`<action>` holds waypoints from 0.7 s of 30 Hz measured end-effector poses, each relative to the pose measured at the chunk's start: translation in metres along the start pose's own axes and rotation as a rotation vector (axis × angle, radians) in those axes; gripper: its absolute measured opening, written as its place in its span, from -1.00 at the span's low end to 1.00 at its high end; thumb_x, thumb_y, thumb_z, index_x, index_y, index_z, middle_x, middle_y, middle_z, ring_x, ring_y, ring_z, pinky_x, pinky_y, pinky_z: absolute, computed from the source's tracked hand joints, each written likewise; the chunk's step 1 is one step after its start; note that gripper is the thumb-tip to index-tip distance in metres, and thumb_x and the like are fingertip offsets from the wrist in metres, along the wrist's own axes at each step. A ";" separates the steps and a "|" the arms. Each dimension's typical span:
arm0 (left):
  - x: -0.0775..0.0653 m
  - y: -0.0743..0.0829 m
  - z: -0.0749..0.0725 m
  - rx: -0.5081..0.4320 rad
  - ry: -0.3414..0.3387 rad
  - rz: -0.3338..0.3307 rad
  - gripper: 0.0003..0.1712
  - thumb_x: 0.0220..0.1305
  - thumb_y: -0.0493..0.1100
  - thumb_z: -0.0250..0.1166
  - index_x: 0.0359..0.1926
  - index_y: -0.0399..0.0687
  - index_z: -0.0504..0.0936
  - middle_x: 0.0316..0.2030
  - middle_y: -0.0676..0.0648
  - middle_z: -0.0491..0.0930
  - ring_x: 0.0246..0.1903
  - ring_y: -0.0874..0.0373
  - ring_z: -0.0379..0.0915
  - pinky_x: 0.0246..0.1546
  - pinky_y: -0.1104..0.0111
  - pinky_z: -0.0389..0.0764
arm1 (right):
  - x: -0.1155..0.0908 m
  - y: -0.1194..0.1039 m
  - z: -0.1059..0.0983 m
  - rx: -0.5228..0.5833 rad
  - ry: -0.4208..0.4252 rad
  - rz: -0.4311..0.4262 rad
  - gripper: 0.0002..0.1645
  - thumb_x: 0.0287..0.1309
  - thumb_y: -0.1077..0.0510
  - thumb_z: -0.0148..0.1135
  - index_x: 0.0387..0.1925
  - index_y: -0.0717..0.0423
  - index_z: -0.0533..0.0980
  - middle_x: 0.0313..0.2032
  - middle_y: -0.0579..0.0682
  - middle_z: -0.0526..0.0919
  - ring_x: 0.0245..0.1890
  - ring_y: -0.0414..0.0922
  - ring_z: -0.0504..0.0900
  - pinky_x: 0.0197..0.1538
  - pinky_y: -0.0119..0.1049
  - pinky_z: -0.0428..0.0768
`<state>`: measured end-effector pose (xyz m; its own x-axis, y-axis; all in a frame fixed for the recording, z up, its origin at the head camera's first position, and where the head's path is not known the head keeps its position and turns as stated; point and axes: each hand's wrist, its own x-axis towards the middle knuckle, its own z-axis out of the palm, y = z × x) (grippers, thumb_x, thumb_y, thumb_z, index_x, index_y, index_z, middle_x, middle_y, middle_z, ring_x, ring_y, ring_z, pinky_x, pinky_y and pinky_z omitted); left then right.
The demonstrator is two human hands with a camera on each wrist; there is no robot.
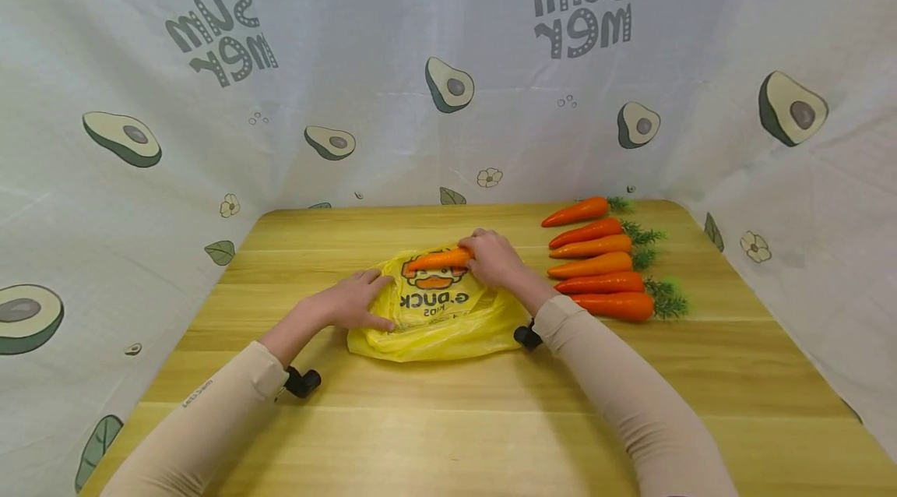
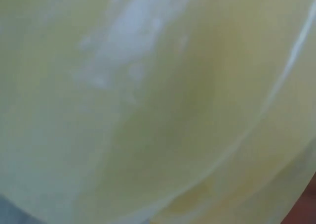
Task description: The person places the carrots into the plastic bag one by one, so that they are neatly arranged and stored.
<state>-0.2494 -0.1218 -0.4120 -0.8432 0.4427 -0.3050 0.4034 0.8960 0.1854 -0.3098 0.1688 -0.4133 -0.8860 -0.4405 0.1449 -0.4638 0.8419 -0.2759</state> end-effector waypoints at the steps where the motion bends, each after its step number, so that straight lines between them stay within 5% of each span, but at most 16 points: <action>1: 0.000 0.000 0.000 -0.001 -0.001 0.000 0.15 0.19 0.47 0.27 0.59 0.04 0.07 0.57 -0.24 -0.03 0.55 -0.23 -0.10 0.49 -0.13 0.07 | 0.001 0.000 0.000 0.001 0.001 0.002 -0.54 0.30 0.21 0.31 0.21 0.20 0.57 0.06 0.22 0.63 0.04 0.16 0.58 0.18 0.08 0.54; 21: 0.000 -0.003 0.000 0.011 -0.003 0.008 0.13 0.20 0.48 0.25 0.59 0.04 0.08 0.57 -0.25 -0.03 0.55 -0.23 -0.12 0.49 -0.16 0.04 | 0.007 -0.002 -0.004 -0.036 -0.047 0.032 -0.48 0.18 0.19 0.40 0.20 0.12 0.60 0.10 0.17 0.65 0.05 0.15 0.60 0.15 0.11 0.54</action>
<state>-0.2508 -0.1243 -0.4123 -0.8389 0.4498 -0.3064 0.4141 0.8928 0.1771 -0.3149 0.1659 -0.4079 -0.8996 -0.4270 0.0912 -0.4359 0.8660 -0.2452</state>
